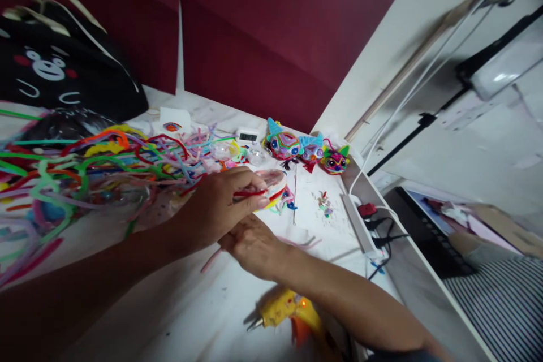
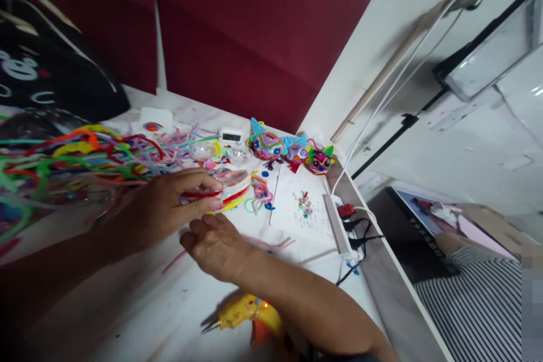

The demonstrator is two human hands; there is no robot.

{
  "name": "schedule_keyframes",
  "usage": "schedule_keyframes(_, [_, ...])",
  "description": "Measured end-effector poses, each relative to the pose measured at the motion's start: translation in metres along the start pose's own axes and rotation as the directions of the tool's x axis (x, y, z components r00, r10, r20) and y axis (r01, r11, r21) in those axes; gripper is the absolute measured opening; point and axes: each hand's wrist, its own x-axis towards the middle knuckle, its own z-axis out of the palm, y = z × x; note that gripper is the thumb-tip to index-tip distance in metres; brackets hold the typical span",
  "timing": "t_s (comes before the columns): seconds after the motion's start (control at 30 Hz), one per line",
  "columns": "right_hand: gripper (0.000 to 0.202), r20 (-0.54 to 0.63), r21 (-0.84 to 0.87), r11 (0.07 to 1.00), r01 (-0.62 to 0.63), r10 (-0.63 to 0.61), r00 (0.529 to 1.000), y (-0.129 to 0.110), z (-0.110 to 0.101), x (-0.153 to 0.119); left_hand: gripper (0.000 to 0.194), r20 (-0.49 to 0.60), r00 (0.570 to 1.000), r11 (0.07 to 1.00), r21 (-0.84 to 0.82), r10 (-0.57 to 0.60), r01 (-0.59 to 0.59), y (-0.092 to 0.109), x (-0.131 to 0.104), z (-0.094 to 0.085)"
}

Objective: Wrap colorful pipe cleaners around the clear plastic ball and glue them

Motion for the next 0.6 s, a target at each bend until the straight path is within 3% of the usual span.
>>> schedule_keyframes(0.1, [0.016,-0.003,-0.016,1.0,0.004,-0.004,1.0,-0.002,0.0,-0.001,0.009,-0.014,1.0,1.0,0.004,0.014,-0.014,-0.002,0.0,0.001])
schedule_keyframes(0.17, [0.018,0.005,0.002,1.0,0.004,-0.004,1.0,-0.005,-0.011,-0.006,0.008,-0.016,1.0,1.0,0.001,0.018,-0.018,-0.003,0.001,0.002])
schedule_keyframes(0.33, [0.015,0.13,0.256,0.961,-0.103,0.071,0.989,-0.01,-0.071,-0.038,0.005,-0.018,0.999,1.0,-0.011,0.028,-0.028,-0.002,0.001,0.001])
schedule_keyframes(0.37, [0.016,0.134,0.422,0.892,-0.164,0.117,0.984,-0.01,-0.084,-0.048,0.005,-0.017,0.999,0.999,-0.009,0.032,-0.032,-0.003,0.001,0.001])
schedule_keyframes(0.43, [0.017,0.076,0.572,0.79,-0.22,0.216,0.973,-0.008,-0.107,-0.066,0.006,-0.009,0.999,0.999,-0.008,0.042,-0.042,-0.004,0.001,0.002])
schedule_keyframes(0.6, [0.013,-0.179,0.659,0.725,-0.2,0.409,0.895,0.001,-0.14,-0.091,0.006,0.036,0.998,0.998,-0.023,0.054,-0.054,-0.006,-0.002,0.005])
